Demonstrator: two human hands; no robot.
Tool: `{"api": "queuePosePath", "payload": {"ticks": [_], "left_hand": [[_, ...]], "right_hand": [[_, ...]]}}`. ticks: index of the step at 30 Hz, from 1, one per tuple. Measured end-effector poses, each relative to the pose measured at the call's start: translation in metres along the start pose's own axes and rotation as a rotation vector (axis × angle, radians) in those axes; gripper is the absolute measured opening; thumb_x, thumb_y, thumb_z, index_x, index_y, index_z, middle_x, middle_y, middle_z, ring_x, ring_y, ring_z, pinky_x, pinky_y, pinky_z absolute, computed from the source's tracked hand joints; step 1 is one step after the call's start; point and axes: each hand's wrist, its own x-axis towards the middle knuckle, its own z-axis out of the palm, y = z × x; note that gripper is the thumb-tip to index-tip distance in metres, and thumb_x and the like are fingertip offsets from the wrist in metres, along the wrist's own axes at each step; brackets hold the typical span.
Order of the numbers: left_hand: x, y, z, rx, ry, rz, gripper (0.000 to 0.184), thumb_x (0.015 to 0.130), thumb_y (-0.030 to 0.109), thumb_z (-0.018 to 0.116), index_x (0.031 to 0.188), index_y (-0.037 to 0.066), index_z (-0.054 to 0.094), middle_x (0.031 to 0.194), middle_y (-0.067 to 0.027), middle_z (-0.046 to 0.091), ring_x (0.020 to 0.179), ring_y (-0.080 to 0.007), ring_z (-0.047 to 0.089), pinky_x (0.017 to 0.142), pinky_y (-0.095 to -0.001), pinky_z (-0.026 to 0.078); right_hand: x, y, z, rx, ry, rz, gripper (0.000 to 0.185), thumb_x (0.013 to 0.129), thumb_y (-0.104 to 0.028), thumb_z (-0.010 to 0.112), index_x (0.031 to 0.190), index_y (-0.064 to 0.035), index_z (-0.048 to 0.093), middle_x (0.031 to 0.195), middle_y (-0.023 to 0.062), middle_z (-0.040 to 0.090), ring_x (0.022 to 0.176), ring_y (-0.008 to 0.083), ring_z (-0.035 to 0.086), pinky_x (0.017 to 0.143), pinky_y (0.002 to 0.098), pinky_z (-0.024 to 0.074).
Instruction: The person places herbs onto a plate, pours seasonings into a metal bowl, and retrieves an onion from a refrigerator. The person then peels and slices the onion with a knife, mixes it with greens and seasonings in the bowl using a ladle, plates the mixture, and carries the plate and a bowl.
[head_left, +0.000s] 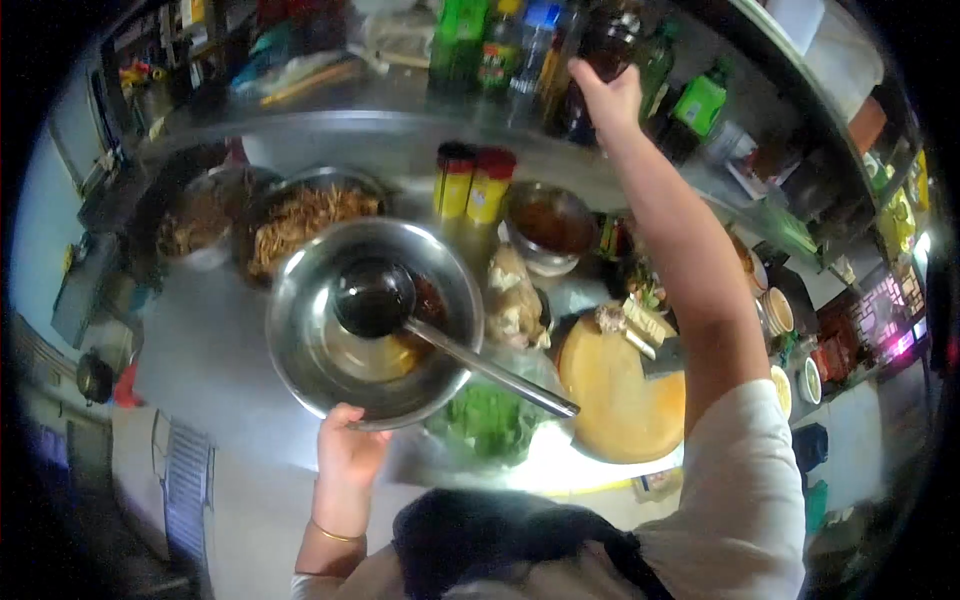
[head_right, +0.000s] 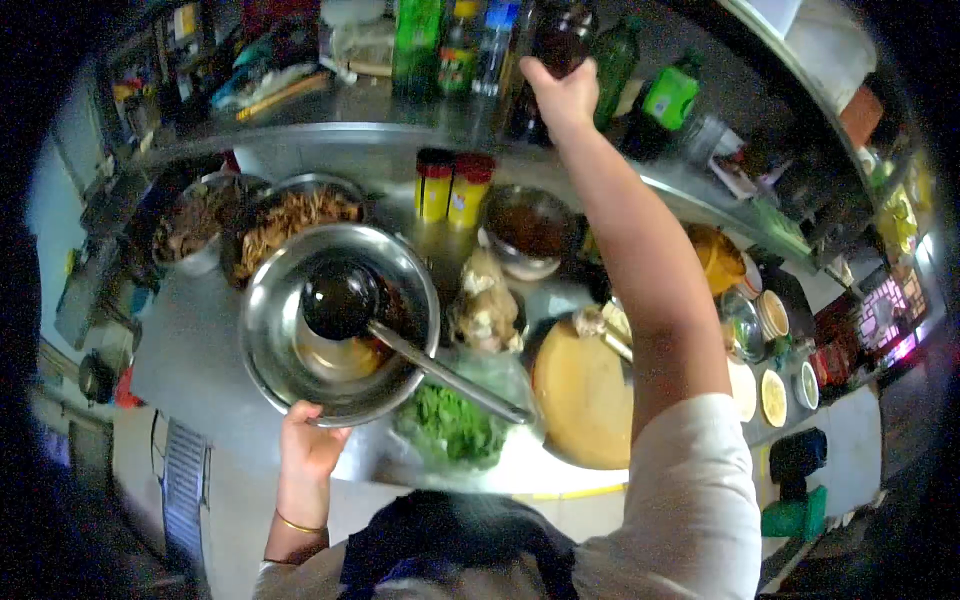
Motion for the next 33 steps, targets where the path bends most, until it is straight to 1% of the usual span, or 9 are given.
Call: {"api": "queuePosePath", "payload": {"ticks": [5, 11, 14, 16, 19, 22, 23, 25, 33], "left_hand": [[-0.074, -0.017, -0.036, 0.021, 0.261, 0.239, 0.043, 0.068, 0.002, 0.050, 0.111, 0.003, 0.051, 0.112, -0.0127, 0.056, 0.107, -0.0301, 0.054, 0.091, -0.0450, 0.048], [-0.202, -0.065, -0.124, -0.287, 0.322, 0.414, 0.035, 0.074, 0.002, 0.053, 0.108, -0.001, 0.054, 0.109, -0.0160, 0.062, 0.099, -0.0302, 0.061, 0.078, -0.0426, 0.054], [-0.261, -0.103, -0.134, -0.343, 0.641, 0.614, 0.013, 0.075, 0.005, 0.051, 0.086, 0.002, 0.057, 0.095, -0.0129, 0.063, 0.083, -0.0295, 0.061, 0.062, -0.0396, 0.050], [-0.300, -0.130, -0.159, -0.382, 0.698, 0.761, 0.036, 0.072, 0.001, 0.050, 0.107, -0.007, 0.053, 0.104, -0.0185, 0.063, 0.090, -0.0328, 0.063, 0.077, -0.0427, 0.056], [-0.365, -0.174, -0.223, -0.450, 0.696, 0.862, 0.036, 0.072, 0.000, 0.049, 0.107, -0.007, 0.053, 0.105, -0.0192, 0.062, 0.094, -0.0325, 0.063, 0.082, -0.0435, 0.055], [-0.392, -0.192, -0.233, -0.581, 0.838, 0.910, 0.033, 0.073, 0.001, 0.050, 0.105, -0.006, 0.053, 0.104, -0.0220, 0.062, 0.095, -0.0325, 0.063, 0.083, -0.0464, 0.054], [-0.411, -0.198, -0.247, -0.515, 0.532, 0.794, 0.032, 0.073, 0.001, 0.051, 0.104, -0.006, 0.053, 0.104, -0.0258, 0.061, 0.096, -0.0343, 0.062, 0.082, -0.0443, 0.055], [-0.417, -0.217, -0.269, -0.356, 0.828, 0.943, 0.029, 0.074, 0.002, 0.055, 0.102, -0.006, 0.053, 0.102, -0.0240, 0.060, 0.097, -0.0319, 0.062, 0.075, -0.0345, 0.058], [-0.480, -0.190, -0.372, -0.604, 0.707, 0.781, 0.020, 0.071, -0.003, 0.054, 0.090, -0.005, 0.057, 0.094, -0.0188, 0.063, 0.085, -0.0291, 0.064, 0.072, -0.0373, 0.058]], "right_hand": [[-0.058, -0.002, -0.013, -0.169, 0.258, -0.770, 0.085, 0.074, -0.018, 0.078, 0.133, 0.0106, 0.024, 0.130, 0.0227, 0.039, 0.120, 0.0294, 0.040, 0.105, 0.0375, 0.0296], [-0.369, 0.036, -0.035, 0.431, -0.632, -0.428, 0.060, 0.086, -0.010, 0.052, 0.137, 0.0066, 0.026, 0.140, 0.0216, 0.034, 0.132, 0.0330, 0.032, 0.110, 0.0432, 0.0247], [-0.527, 0.035, -0.070, 0.706, -0.962, -0.334, 0.020, 0.077, -0.001, 0.057, 0.096, 0.0017, 0.059, 0.089, 0.0144, 0.064, 0.086, 0.0287, 0.062, 0.083, 0.0399, 0.0502], [-0.605, 0.013, -0.095, 1.016, -1.321, -0.203, 0.013, 0.086, -0.012, 0.056, 0.092, -0.0050, 0.064, 0.090, 0.0088, 0.065, 0.085, 0.0250, 0.062, 0.072, 0.0343, 0.0494], [-0.654, -0.023, -0.065, 0.113, -2.010, -0.093, 0.017, 0.079, -0.016, 0.056, 0.090, -0.0081, 0.067, 0.090, 0.0104, 0.065, 0.085, 0.0276, 0.062, 0.076, 0.0386, 0.0496], [-0.691, 0.019, 0.019, -0.017, -1.561, -1.073, 0.023, 0.076, -0.020, 0.062, 0.097, -0.0117, 0.066, 0.105, 0.0088, 0.061, 0.108, 0.0264, 0.053, 0.094, 0.0474, 0.0369], [-0.710, 0.035, 0.063, -0.216, -1.273, -1.422, 0.025, 0.077, -0.020, 0.062, 0.101, -0.0129, 0.069, 0.106, 0.0083, 0.062, 0.111, 0.0249, 0.052, 0.096, 0.0467, 0.0351], [-0.692, 0.004, 0.103, -0.913, -1.408, -1.946, 0.023, 0.084, -0.021, 0.057, 0.101, -0.0099, 0.069, 0.110, 0.0070, 0.064, 0.109, 0.0214, 0.054, 0.095, 0.0407, 0.0363], [-0.819, 0.027, 0.059, -0.536, -1.126, -1.794, 0.014, 0.082, -0.022, 0.054, 0.081, -0.0125, 0.065, 0.088, 0.0051, 0.061, 0.089, 0.0185, 0.057, 0.079, 0.0378, 0.0441]]}}
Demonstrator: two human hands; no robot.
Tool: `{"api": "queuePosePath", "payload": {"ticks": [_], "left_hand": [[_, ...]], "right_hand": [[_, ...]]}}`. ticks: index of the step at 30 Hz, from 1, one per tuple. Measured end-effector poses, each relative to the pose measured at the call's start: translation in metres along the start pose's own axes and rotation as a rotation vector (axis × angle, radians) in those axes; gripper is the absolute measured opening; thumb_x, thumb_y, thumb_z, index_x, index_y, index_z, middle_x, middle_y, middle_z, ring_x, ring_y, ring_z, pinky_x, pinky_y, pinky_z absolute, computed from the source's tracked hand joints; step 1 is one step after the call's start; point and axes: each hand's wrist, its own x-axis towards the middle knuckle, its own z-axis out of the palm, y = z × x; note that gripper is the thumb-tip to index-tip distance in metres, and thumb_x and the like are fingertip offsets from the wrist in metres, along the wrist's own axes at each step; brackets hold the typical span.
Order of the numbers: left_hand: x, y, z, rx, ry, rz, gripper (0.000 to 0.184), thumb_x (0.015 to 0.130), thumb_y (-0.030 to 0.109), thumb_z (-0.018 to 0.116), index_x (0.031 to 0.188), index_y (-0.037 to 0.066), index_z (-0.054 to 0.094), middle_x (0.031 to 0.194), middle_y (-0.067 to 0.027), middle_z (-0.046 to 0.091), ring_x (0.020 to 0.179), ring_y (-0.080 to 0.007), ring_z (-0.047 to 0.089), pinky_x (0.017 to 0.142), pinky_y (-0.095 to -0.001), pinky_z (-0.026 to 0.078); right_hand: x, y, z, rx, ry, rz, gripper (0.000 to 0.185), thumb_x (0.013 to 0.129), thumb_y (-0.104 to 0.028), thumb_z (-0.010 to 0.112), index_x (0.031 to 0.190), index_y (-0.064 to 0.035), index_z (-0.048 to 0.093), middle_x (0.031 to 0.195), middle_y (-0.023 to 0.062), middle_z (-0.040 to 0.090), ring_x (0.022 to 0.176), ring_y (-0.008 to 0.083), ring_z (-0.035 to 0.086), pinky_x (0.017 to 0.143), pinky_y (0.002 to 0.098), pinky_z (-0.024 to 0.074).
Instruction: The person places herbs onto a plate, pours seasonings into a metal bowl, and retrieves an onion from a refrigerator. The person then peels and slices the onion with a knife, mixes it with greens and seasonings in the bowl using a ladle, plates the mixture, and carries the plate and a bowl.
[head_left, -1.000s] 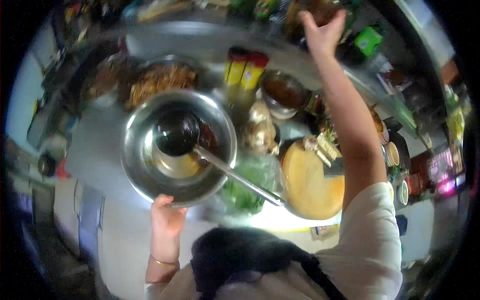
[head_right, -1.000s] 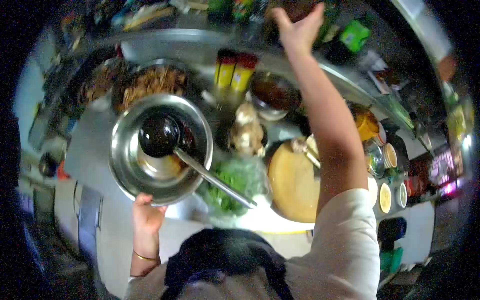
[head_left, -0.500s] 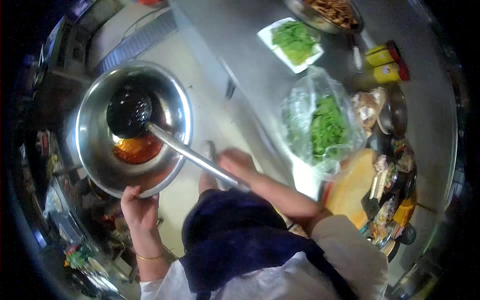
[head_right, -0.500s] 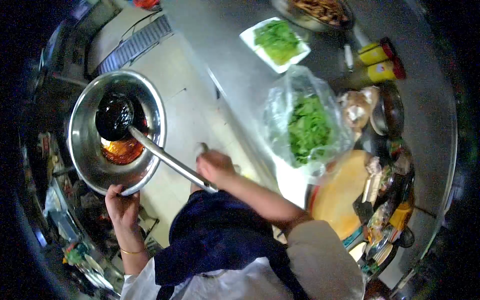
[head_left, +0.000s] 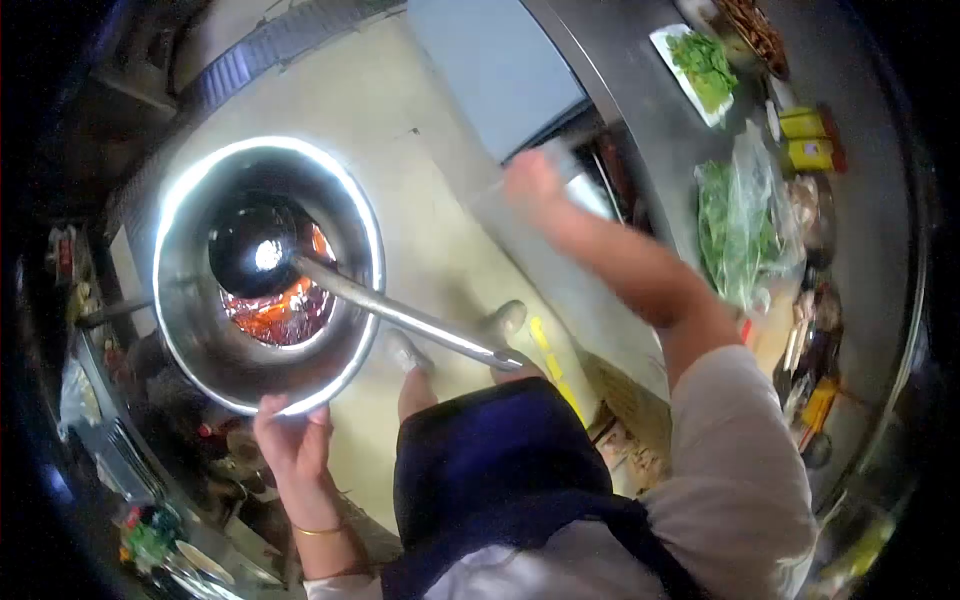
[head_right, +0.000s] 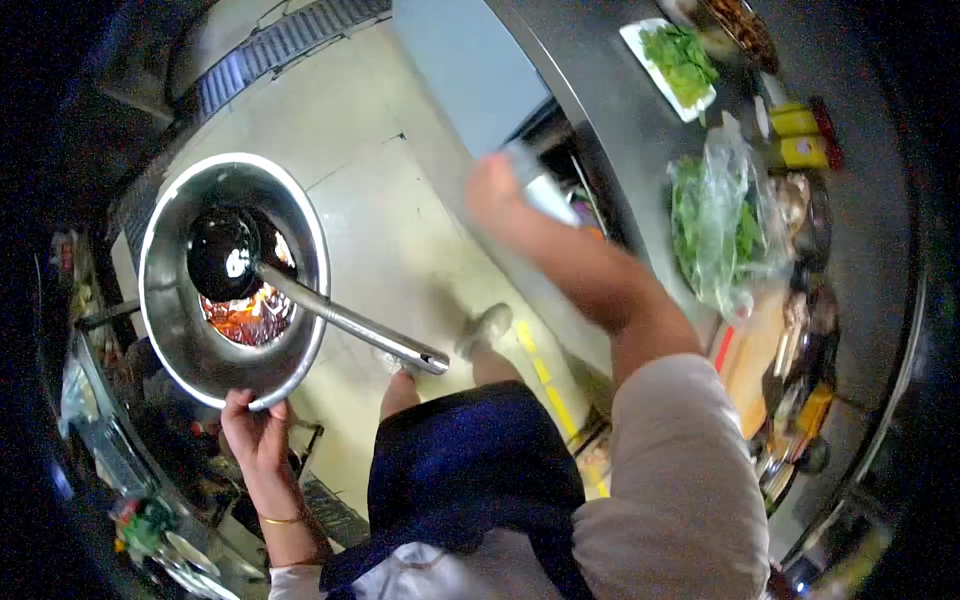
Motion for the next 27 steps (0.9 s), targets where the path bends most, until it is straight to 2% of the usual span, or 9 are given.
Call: {"api": "queuePosePath", "payload": {"ticks": [2, 3, 7, 8, 10, 16, 19, 23, 27], "left_hand": [[0.013, 0.030, -0.001, 0.096, -0.099, -0.070, 0.023, 0.070, -0.002, 0.054, 0.093, -0.006, 0.057, 0.094, -0.0196, 0.064, 0.085, -0.0308, 0.064, 0.076, -0.0392, 0.058], [0.021, 0.037, 0.001, 0.089, 0.017, 0.025, 0.018, 0.071, -0.001, 0.054, 0.088, -0.006, 0.058, 0.092, -0.0197, 0.064, 0.086, -0.0317, 0.064, 0.078, -0.0401, 0.057], [0.054, 0.057, 0.013, 0.206, -0.026, -0.046, 0.006, 0.072, -0.002, 0.053, 0.074, -0.002, 0.058, 0.090, -0.0183, 0.065, 0.095, -0.0317, 0.062, 0.090, -0.0466, 0.049], [0.068, 0.055, 0.007, 0.261, -0.052, -0.044, 0.005, 0.072, -0.001, 0.053, 0.074, 0.000, 0.058, 0.091, -0.0165, 0.064, 0.096, -0.0304, 0.061, 0.092, -0.0469, 0.048], [0.109, 0.035, -0.019, 0.344, -0.065, -0.081, 0.005, 0.073, 0.000, 0.054, 0.074, 0.002, 0.058, 0.092, -0.0128, 0.063, 0.096, -0.0279, 0.059, 0.095, -0.0463, 0.045], [0.183, -0.071, -0.064, 0.393, -0.084, -0.237, 0.005, 0.077, 0.002, 0.053, 0.080, 0.002, 0.057, 0.092, -0.0101, 0.061, 0.089, -0.0247, 0.058, 0.085, -0.0425, 0.049], [0.204, -0.122, -0.091, 0.386, -0.076, -0.368, 0.008, 0.077, 0.002, 0.052, 0.084, 0.001, 0.056, 0.094, -0.0114, 0.059, 0.088, -0.0251, 0.059, 0.081, -0.0409, 0.052], [0.235, -0.177, -0.141, 0.478, -0.111, -0.460, 0.022, 0.076, 0.003, 0.051, 0.098, 0.000, 0.053, 0.099, -0.0114, 0.059, 0.089, -0.0248, 0.060, 0.079, -0.0368, 0.053], [0.240, -0.221, -0.153, 0.603, -0.057, -0.421, 0.020, 0.076, 0.001, 0.051, 0.096, 0.001, 0.051, 0.091, -0.0078, 0.056, 0.080, -0.0212, 0.059, 0.069, -0.0336, 0.054]], "right_hand": [[-0.036, -0.039, -0.109, 0.063, 0.519, 0.013, 0.008, 0.075, -0.014, 0.056, 0.074, -0.0112, 0.063, 0.083, 0.0061, 0.060, 0.087, 0.0211, 0.058, 0.081, 0.0399, 0.0463], [-0.051, -0.046, -0.149, 0.758, 0.559, -0.155, 0.011, 0.072, -0.010, 0.057, 0.076, -0.0105, 0.067, 0.082, 0.0084, 0.064, 0.089, 0.0239, 0.060, 0.081, 0.0413, 0.0476], [-0.137, -0.074, -0.194, 1.682, 0.502, 0.780, 0.019, 0.077, -0.001, 0.056, 0.096, -0.0031, 0.059, 0.102, 0.0137, 0.060, 0.094, 0.0262, 0.059, 0.085, 0.0361, 0.0479], [-0.133, -0.065, -0.201, 1.852, 0.382, 0.736, 0.048, 0.079, -0.002, 0.058, 0.125, -0.0039, 0.047, 0.114, 0.0185, 0.057, 0.099, 0.0284, 0.059, 0.086, 0.0380, 0.0477], [-0.100, -0.067, -0.215, 2.164, -0.100, 0.374, 0.066, 0.084, -0.004, 0.057, 0.144, -0.0098, 0.028, 0.128, 0.0137, 0.049, 0.094, 0.0195, 0.057, 0.089, 0.0341, 0.0453], [-0.096, -0.142, -0.153, 2.184, -0.317, 0.530, 0.071, 0.085, -0.008, 0.059, 0.145, -0.0118, 0.023, 0.102, 0.0100, 0.059, 0.067, 0.0129, 0.059, 0.064, 0.0276, 0.0495], [-0.124, -0.136, -0.123, 2.296, -0.674, 0.771, 0.067, 0.082, -0.005, 0.056, 0.143, -0.0092, 0.027, 0.081, 0.0071, 0.058, 0.075, 0.0195, 0.060, 0.071, 0.0320, 0.0499], [-0.183, -0.167, -0.067, 2.035, -0.218, 0.730, 0.053, 0.079, -0.001, 0.055, 0.130, -0.0076, 0.041, 0.091, 0.0060, 0.058, 0.078, 0.0190, 0.061, 0.070, 0.0311, 0.0514], [-0.226, -0.158, -0.061, 1.494, -0.378, 0.679, 0.055, 0.077, -0.002, 0.057, 0.129, -0.0073, 0.040, 0.106, 0.0139, 0.057, 0.078, 0.0286, 0.063, 0.074, 0.0346, 0.0525]]}}
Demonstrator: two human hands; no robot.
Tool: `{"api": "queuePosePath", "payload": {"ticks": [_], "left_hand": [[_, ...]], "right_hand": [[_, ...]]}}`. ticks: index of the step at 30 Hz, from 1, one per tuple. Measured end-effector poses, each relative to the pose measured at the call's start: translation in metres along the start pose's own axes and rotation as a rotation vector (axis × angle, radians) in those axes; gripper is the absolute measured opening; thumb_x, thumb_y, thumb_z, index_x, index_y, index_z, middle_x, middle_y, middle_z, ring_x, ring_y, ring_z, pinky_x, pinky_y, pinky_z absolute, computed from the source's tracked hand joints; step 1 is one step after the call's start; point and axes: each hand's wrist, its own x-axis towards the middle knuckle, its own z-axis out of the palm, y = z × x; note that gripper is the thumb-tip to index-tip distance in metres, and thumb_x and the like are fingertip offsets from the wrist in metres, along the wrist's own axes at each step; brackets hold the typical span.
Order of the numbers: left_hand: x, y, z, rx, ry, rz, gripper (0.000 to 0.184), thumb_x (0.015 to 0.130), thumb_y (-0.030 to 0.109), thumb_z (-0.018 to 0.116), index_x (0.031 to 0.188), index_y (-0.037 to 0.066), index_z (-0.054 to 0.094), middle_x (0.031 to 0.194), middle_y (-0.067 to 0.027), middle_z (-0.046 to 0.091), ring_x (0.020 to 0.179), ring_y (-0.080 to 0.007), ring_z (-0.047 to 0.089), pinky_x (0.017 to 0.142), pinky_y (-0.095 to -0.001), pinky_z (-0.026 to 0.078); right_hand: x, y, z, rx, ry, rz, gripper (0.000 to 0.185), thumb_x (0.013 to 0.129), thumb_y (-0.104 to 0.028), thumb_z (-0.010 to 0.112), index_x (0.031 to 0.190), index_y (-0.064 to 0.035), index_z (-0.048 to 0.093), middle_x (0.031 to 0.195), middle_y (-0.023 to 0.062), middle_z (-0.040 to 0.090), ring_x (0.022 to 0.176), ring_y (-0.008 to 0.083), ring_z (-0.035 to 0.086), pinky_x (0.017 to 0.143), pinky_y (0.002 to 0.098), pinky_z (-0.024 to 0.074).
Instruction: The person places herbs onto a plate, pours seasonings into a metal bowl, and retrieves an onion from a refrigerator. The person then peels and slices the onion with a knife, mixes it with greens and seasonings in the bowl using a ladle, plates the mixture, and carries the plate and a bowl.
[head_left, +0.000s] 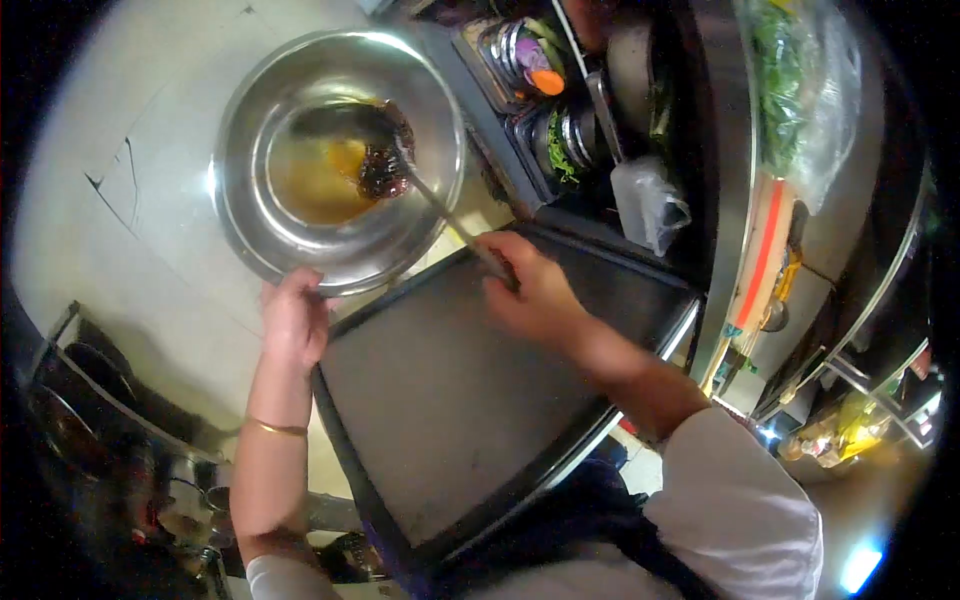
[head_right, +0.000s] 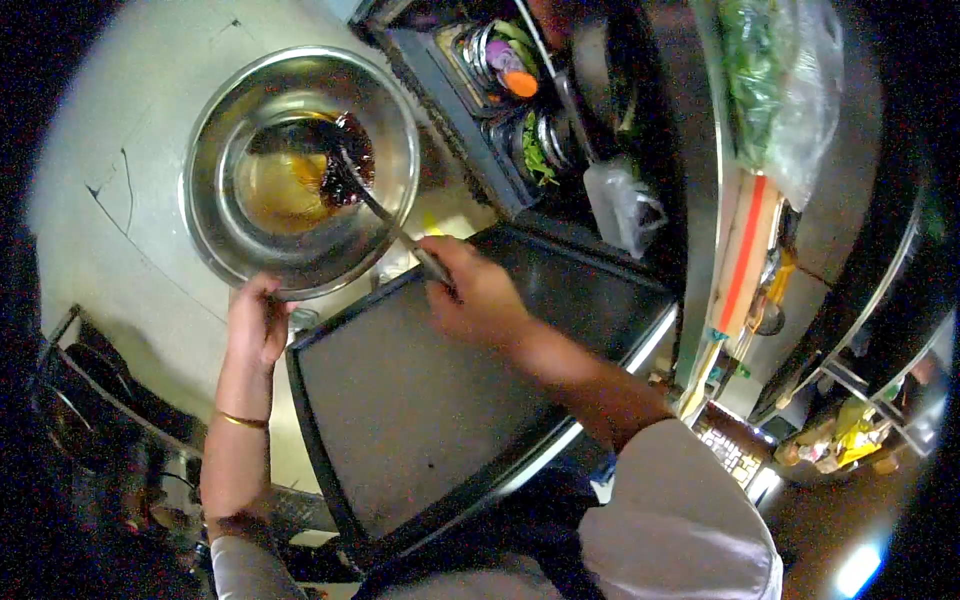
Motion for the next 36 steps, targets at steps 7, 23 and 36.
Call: {"api": "queuePosePath", "payload": {"ticks": [7, 23, 36], "left_hand": [[0.032, -0.036, 0.023, 0.113, -0.002, 0.051, 0.026, 0.076, -0.003, 0.048, 0.101, 0.004, 0.049, 0.091, -0.0046, 0.056, 0.074, -0.0159, 0.059, 0.063, -0.0303, 0.055], [0.079, -0.091, 0.060, 0.067, 0.012, -0.080, 0.047, 0.074, -0.007, 0.043, 0.120, -0.003, 0.039, 0.097, -0.0123, 0.054, 0.080, -0.0236, 0.062, 0.071, -0.0361, 0.061], [0.086, -0.088, 0.084, 0.102, -0.028, -0.066, 0.027, 0.073, -0.003, 0.046, 0.099, -0.006, 0.052, 0.087, -0.0125, 0.061, 0.066, -0.0216, 0.064, 0.057, -0.0308, 0.058]], "right_hand": [[-0.045, 0.063, 0.000, -0.221, 0.026, 0.091, 0.042, 0.083, -0.007, 0.056, 0.124, -0.0063, 0.044, 0.085, 0.0077, 0.056, 0.064, 0.0158, 0.058, 0.054, 0.0301, 0.0456], [0.047, 0.220, -0.002, 0.929, 0.159, 0.803, 0.051, 0.090, -0.055, 0.048, 0.092, -0.0042, 0.054, 0.080, 0.0105, 0.056, 0.065, 0.0232, 0.057, 0.059, 0.0379, 0.0511], [0.180, 0.398, -0.076, 1.729, 1.491, 0.726, 0.026, 0.094, -0.028, 0.045, 0.109, -0.0097, 0.057, 0.102, 0.0040, 0.060, 0.076, 0.0205, 0.053, 0.075, 0.0368, 0.0555]]}}
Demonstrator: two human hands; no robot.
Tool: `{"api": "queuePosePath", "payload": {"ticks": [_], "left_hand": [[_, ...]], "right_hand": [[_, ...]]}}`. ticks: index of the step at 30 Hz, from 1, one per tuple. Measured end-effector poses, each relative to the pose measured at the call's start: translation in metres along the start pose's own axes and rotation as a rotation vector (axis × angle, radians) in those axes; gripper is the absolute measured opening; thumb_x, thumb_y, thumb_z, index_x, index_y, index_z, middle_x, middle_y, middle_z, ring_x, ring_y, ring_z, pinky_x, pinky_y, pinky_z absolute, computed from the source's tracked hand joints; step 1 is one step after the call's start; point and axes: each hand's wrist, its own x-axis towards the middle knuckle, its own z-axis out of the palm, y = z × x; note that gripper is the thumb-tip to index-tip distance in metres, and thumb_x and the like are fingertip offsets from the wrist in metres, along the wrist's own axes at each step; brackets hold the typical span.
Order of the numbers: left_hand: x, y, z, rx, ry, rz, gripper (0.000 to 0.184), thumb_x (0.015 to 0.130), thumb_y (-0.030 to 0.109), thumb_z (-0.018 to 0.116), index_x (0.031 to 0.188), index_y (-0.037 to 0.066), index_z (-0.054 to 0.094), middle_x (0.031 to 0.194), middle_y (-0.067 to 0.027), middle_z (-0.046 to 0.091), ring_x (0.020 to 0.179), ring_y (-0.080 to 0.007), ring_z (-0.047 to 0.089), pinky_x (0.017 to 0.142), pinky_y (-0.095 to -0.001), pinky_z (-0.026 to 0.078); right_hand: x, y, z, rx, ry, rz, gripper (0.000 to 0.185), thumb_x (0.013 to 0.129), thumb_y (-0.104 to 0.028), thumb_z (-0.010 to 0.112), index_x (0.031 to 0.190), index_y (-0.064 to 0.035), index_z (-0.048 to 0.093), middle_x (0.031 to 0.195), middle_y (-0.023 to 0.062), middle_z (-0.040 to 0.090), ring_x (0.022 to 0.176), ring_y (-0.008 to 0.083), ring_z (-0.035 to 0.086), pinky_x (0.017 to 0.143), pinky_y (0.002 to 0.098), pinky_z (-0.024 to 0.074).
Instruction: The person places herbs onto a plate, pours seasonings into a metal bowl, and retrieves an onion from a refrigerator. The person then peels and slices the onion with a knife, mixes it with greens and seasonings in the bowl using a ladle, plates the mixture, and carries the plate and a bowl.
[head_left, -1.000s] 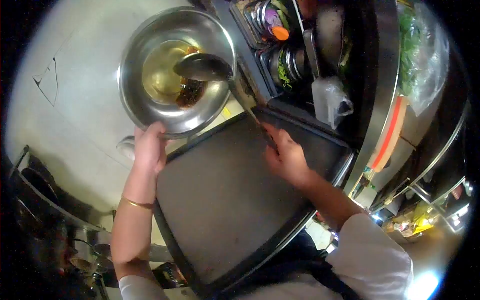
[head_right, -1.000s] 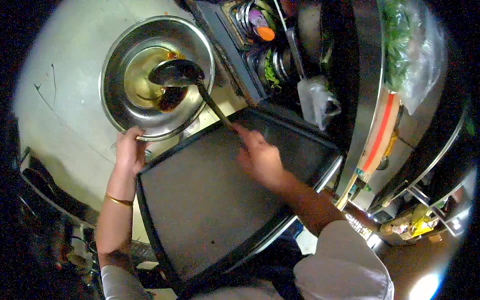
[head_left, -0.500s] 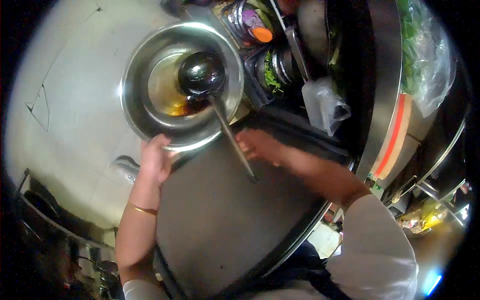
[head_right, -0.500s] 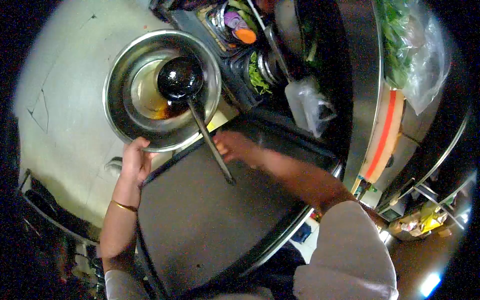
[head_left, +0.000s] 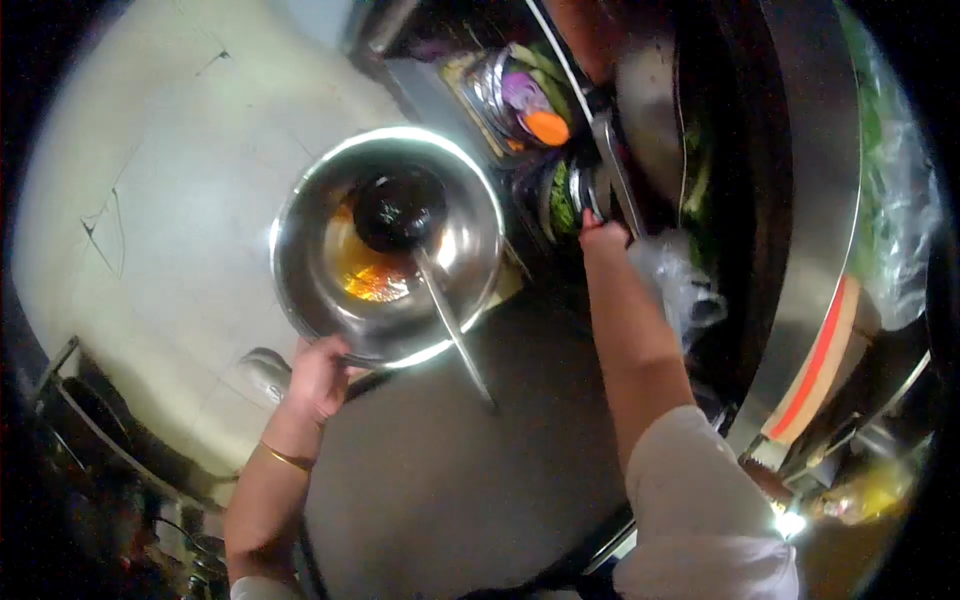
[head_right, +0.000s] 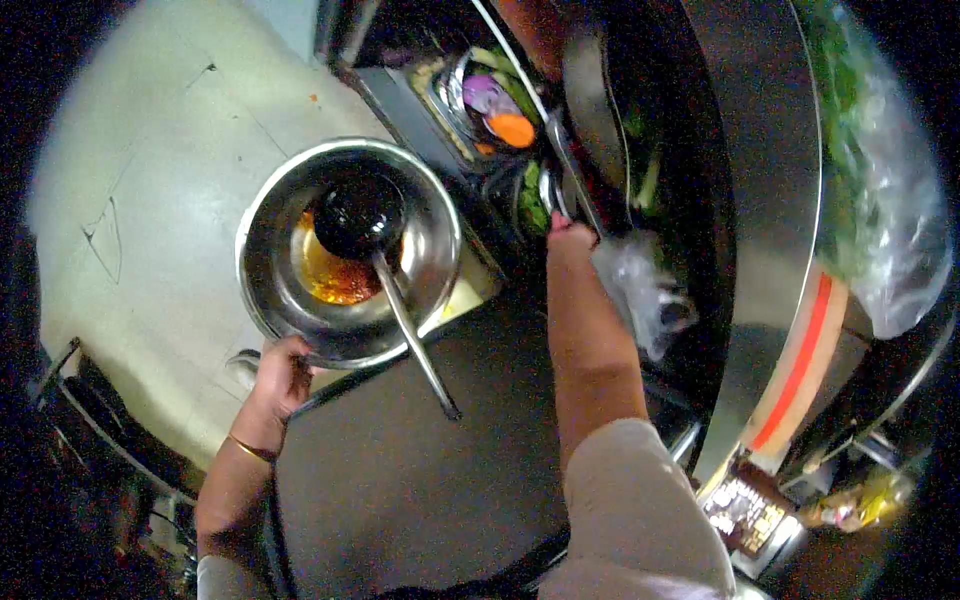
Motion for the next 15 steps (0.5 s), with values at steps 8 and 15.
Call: {"api": "queuePosePath", "payload": {"ticks": [8, 15], "left_hand": [[0.005, -0.002, -0.016, 0.056, -0.037, -0.145, 0.037, 0.073, -0.007, 0.046, 0.110, -0.003, 0.046, 0.089, -0.0129, 0.058, 0.072, -0.0239, 0.063, 0.058, -0.0325, 0.058], [0.000, 0.003, -0.053, -0.058, -0.001, -0.149, 0.034, 0.072, -0.005, 0.047, 0.106, -0.003, 0.045, 0.093, -0.0115, 0.055, 0.075, -0.0241, 0.060, 0.065, -0.0381, 0.057]], "right_hand": [[-0.002, 0.005, -0.034, -0.258, -0.274, 0.158, 0.025, 0.092, -0.021, 0.042, 0.111, -0.0080, 0.054, 0.101, 0.0103, 0.059, 0.085, 0.0259, 0.058, 0.077, 0.0394, 0.0557], [-0.079, 0.016, -0.089, -0.514, -0.412, 0.285, 0.034, 0.089, -0.011, 0.045, 0.122, -0.0109, 0.046, 0.107, 0.0094, 0.056, 0.088, 0.0247, 0.057, 0.067, 0.0356, 0.0503]]}}
